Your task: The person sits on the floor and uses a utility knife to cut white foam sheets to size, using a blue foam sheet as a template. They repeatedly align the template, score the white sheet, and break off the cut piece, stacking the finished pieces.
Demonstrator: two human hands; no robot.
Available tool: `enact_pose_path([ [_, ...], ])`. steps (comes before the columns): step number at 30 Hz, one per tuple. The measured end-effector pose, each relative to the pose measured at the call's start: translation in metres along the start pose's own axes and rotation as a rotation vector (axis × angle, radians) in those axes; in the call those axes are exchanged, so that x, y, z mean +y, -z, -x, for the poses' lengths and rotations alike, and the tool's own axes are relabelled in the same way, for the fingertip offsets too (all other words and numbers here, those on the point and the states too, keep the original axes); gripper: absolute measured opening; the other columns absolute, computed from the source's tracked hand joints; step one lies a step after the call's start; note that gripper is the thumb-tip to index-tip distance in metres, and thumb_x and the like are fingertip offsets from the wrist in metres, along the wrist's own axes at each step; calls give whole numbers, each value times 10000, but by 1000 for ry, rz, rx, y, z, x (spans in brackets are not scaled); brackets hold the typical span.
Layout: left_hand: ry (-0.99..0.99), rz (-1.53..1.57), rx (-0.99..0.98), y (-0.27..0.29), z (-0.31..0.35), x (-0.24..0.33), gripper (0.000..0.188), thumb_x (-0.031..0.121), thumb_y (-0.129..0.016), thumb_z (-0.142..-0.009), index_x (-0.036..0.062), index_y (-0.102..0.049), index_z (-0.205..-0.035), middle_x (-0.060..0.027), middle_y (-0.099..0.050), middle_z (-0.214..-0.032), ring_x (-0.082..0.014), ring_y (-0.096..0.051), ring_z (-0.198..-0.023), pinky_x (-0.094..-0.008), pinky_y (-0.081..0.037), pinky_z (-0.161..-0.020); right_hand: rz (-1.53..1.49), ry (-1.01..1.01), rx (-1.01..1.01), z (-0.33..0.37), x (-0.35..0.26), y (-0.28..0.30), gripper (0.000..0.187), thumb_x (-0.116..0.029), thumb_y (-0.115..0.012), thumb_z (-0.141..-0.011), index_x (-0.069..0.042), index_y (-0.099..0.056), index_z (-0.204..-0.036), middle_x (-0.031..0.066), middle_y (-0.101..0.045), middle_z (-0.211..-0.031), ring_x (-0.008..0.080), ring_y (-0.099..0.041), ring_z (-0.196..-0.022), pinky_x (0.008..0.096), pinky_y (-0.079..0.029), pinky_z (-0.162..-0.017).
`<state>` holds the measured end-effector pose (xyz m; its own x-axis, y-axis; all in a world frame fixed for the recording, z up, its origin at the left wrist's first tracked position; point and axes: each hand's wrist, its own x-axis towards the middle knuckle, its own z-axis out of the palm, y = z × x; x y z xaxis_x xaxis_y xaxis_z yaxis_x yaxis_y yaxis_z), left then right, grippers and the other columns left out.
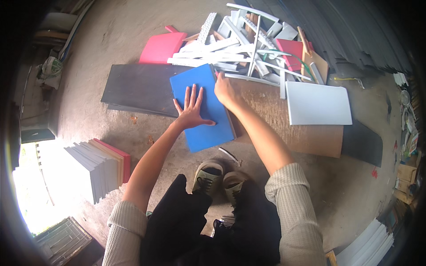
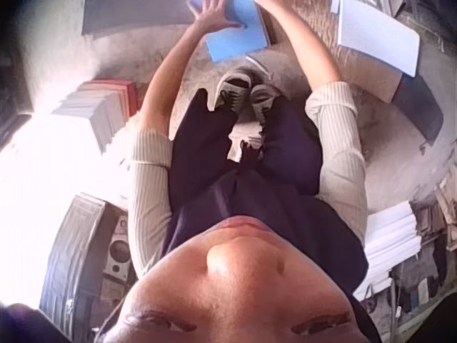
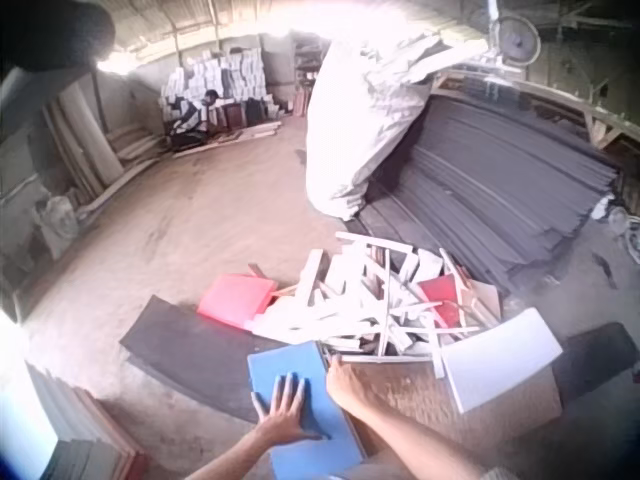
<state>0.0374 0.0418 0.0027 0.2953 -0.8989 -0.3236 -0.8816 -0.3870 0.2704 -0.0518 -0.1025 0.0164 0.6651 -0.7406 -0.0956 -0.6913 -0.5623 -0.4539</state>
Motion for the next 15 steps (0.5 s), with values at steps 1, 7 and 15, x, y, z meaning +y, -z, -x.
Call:
enact_pose_path([
  [1,23,24,-42,2,2,-1,1322,674,-695,-442,151,56,-1396,-113,132,-1447,-290,163,-1322,-708,52,-904,7,-27,-33,-12,-7,-7,264,-218,-390,-876,8,-427,-1006,262,-589,-709,419,-595,-705,500,-477,-616],
  [7,31,15,-16,4,7,-6,1318,678,-692,-443,150,48,-1397,-108,120,-1450,-292,157,-1324,-715,41,-897,-27,-96,-175,-32,-30,-5,301,-158,-383,-832,50,-423,-1045,304,-584,-879,424,-583,-853,503,-457,-756],
  [15,45,-23,1,2,6,-11,1329,715,-672,-420,149,28,-1398,-100,109,-1452,-295,135,-1327,-729,23,-896,-57,-81,-280,104,0,6,237,-151,-432,-845,20,-395,-1005,286,-581,-716,437,-583,-688,502,-479,-599],
])
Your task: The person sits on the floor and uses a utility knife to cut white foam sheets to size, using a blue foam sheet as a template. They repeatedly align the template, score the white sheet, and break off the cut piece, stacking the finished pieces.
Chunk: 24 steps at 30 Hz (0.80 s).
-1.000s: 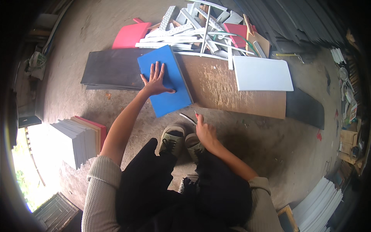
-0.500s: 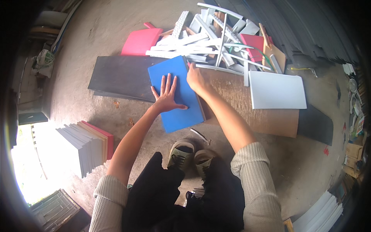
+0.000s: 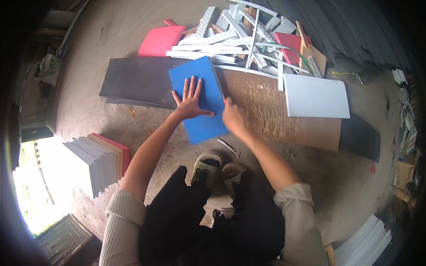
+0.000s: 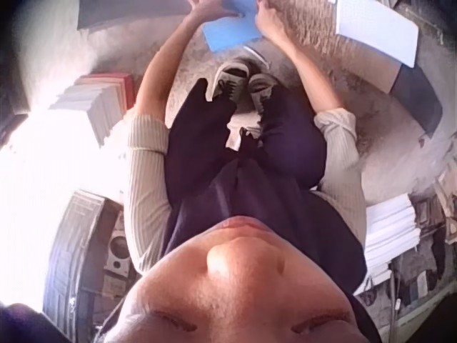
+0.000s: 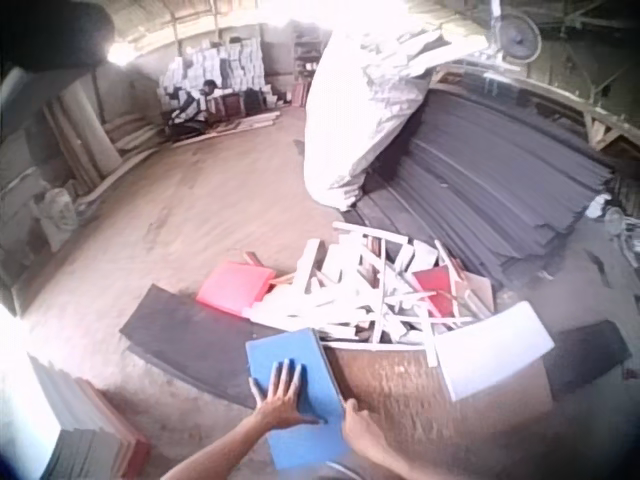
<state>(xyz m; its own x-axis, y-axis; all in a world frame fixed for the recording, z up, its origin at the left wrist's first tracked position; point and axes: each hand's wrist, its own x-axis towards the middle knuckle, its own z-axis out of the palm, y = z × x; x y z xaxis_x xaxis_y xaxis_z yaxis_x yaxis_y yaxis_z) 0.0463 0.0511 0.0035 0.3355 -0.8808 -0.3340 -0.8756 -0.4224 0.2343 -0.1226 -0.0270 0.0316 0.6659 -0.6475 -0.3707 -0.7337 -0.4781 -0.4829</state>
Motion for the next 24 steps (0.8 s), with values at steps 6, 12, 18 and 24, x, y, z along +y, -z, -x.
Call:
enact_pose_path([
  [6,16,-80,-52,4,-2,6,1306,732,-646,-455,157,56,-1395,-100,134,-1447,-285,155,-1323,-723,18,-900,93,-9,0,131,37,-27,254,-149,-486,-826,-13,-358,-997,235,-579,-621,418,-587,-612,491,-476,-528],
  [12,6,-81,-65,1,-7,8,1315,729,-649,-460,163,90,-1389,-97,151,-1444,-285,178,-1317,-725,24,-896,143,-25,6,152,52,-23,242,-186,-476,-845,-17,-381,-989,223,-572,-599,384,-598,-608,477,-470,-506],
  [18,-69,29,44,-9,-5,0,1301,750,-634,-451,133,9,-1399,-113,116,-1448,-295,165,-1319,-733,52,-879,-381,-116,228,68,67,-5,324,-308,-508,-852,-2,-433,-928,227,-566,-637,380,-587,-601,458,-431,-506],
  [24,-83,160,78,-9,-2,-3,1195,707,-631,-526,118,-67,-1400,-98,62,-1458,-262,135,-1332,-697,88,-903,-422,-36,284,-36,45,-13,307,-151,-634,-738,34,-451,-900,211,-591,-849,365,-589,-794,417,-459,-678],
])
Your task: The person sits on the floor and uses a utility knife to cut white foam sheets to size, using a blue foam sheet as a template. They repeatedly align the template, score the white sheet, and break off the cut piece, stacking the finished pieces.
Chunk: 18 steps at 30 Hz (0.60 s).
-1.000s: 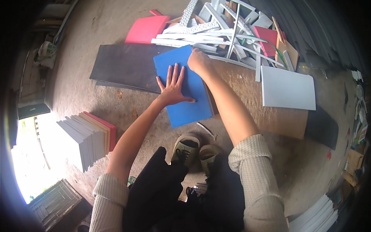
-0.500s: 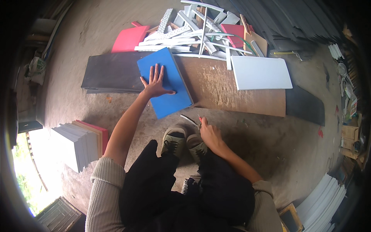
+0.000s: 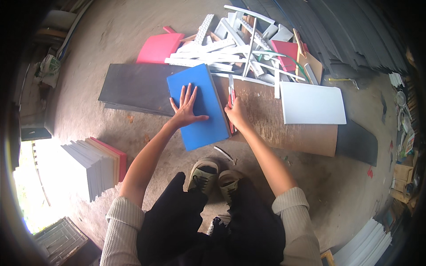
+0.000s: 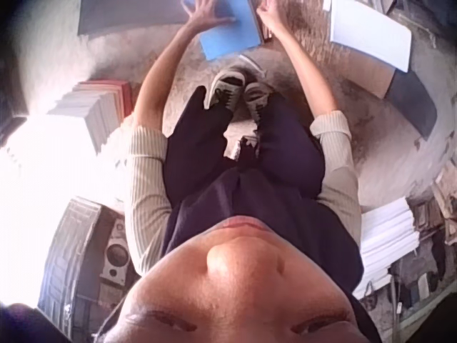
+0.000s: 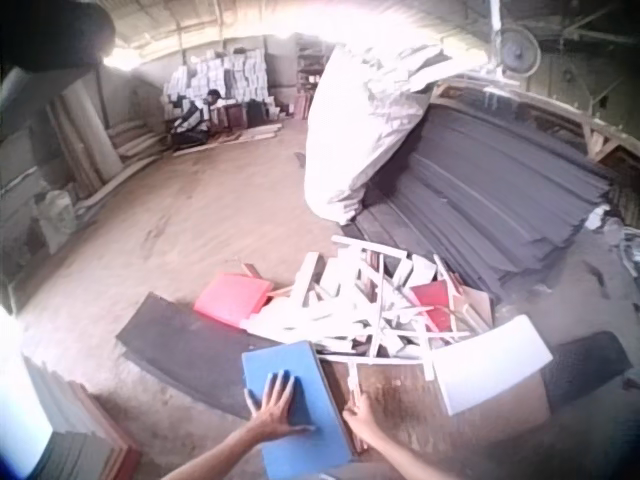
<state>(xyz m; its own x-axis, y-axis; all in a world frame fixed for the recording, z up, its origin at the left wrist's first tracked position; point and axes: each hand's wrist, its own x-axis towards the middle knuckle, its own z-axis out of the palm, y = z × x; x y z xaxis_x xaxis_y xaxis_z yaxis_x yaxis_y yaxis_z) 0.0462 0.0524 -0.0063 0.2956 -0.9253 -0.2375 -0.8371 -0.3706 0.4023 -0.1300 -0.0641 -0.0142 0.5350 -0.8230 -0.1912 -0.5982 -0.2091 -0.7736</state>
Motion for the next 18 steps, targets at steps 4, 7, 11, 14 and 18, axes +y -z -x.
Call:
enact_pose_path([
  [4,-31,76,137,-2,5,-12,1060,665,-605,-607,99,-162,-1386,-77,-46,-1462,-238,61,-1346,-664,94,-928,-65,-104,8,-13,-15,-20,311,-115,-653,-708,33,-468,-908,211,-585,-841,322,-595,-828,384,-458,-725],
  [7,-32,227,200,0,8,-12,1017,643,-612,-626,101,-194,-1378,-77,-107,-1454,-239,7,-1349,-653,93,-939,-428,-257,-71,-14,-8,-15,345,-120,-693,-687,40,-489,-913,167,-590,-847,253,-596,-803,344,-457,-702],
  [11,89,472,269,13,6,-4,919,604,-629,-646,91,-285,-1327,-79,-197,-1426,-241,-58,-1346,-646,89,-946,-686,-304,-222,-12,-19,-5,369,-111,-738,-653,18,-486,-891,88,-546,-791,169,-550,-724,310,-444,-637],
  [14,229,550,339,16,-1,17,901,591,-661,-612,89,-320,-1279,-96,-217,-1399,-281,-71,-1339,-669,58,-937,-656,-275,-133,-10,-34,-4,259,-77,-704,-691,-26,-487,-822,30,-532,-722,111,-517,-618,272,-421,-547],
  [18,323,417,395,17,-3,34,997,600,-689,-550,107,-255,-1299,-113,-158,-1400,-368,-19,-1322,-703,7,-918,-629,-205,-66,-2,-56,-4,334,-24,-674,-650,-4,-464,-910,72,-524,-788,145,-540,-666,291,-442,-584],
])
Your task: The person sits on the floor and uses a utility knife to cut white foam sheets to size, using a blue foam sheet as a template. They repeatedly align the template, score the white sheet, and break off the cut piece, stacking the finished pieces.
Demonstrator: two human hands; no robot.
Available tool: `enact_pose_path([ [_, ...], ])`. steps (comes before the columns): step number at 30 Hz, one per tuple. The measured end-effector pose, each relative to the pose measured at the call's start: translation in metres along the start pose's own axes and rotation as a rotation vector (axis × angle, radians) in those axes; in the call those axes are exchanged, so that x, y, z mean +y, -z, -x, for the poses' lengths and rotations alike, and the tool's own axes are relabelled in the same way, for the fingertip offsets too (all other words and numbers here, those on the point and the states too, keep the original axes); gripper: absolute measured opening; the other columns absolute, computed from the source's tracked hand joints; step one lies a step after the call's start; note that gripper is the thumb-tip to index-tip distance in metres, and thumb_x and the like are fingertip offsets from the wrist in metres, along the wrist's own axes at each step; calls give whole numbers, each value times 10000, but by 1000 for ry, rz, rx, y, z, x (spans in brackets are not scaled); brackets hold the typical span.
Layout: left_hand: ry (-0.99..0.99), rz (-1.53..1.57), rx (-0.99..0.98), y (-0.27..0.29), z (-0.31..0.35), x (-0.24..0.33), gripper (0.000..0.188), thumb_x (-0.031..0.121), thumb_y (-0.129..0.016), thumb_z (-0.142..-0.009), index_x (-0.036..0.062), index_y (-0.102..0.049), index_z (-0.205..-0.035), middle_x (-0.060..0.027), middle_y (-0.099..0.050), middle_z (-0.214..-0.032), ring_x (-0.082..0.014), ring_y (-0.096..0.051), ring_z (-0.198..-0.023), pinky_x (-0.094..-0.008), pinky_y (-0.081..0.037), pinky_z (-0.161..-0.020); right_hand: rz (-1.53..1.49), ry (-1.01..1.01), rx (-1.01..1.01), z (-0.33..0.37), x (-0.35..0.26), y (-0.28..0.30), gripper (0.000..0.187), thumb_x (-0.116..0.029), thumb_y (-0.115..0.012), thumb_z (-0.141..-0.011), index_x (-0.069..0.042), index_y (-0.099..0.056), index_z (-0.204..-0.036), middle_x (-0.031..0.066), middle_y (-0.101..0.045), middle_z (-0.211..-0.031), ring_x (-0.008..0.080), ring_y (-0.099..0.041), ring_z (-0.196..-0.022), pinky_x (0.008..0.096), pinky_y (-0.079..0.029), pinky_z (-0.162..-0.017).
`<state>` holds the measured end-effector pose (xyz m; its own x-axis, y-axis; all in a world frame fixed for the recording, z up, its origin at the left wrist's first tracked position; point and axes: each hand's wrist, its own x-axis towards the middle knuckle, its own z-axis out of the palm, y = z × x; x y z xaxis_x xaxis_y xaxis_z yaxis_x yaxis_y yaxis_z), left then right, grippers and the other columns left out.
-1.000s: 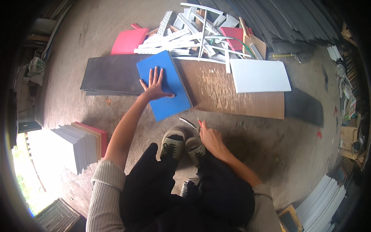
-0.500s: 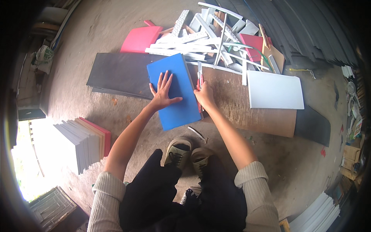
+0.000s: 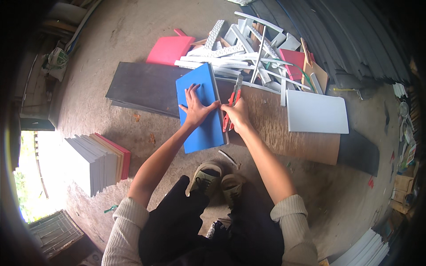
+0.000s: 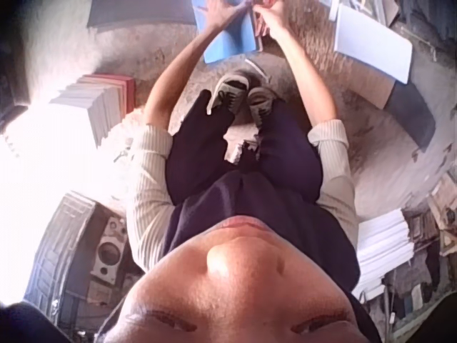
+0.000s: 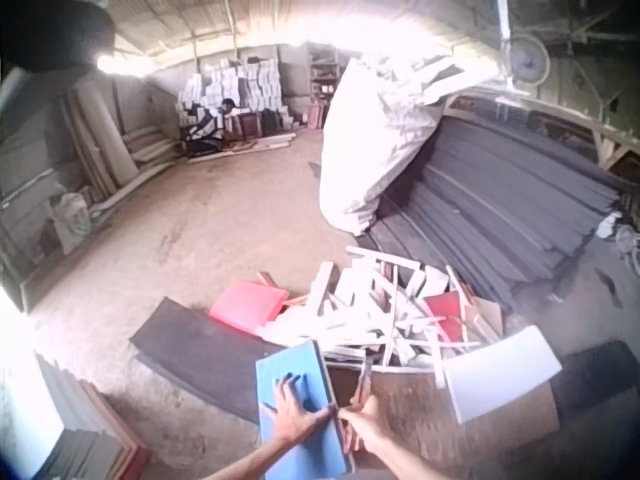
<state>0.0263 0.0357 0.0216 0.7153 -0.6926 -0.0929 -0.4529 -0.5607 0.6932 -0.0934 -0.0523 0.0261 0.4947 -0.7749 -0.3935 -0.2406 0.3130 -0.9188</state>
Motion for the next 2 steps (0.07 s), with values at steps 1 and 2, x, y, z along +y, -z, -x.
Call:
enact_pose_path([
  [1,1,4,-7,0,-1,4,990,586,-694,-554,111,-254,-1303,-110,-163,-1400,-362,-19,-1324,-701,7,-920,38,19,18,1,0,0,346,-27,-675,-652,-1,-468,-928,79,-529,-798,158,-562,-695,293,-455,-601],
  [2,1,8,-14,0,-1,7,983,572,-699,-559,115,-253,-1306,-107,-169,-1401,-357,-20,-1325,-699,7,-923,77,38,35,3,0,1,358,-30,-677,-653,1,-472,-945,87,-534,-807,171,-585,-724,295,-469,-618],
])
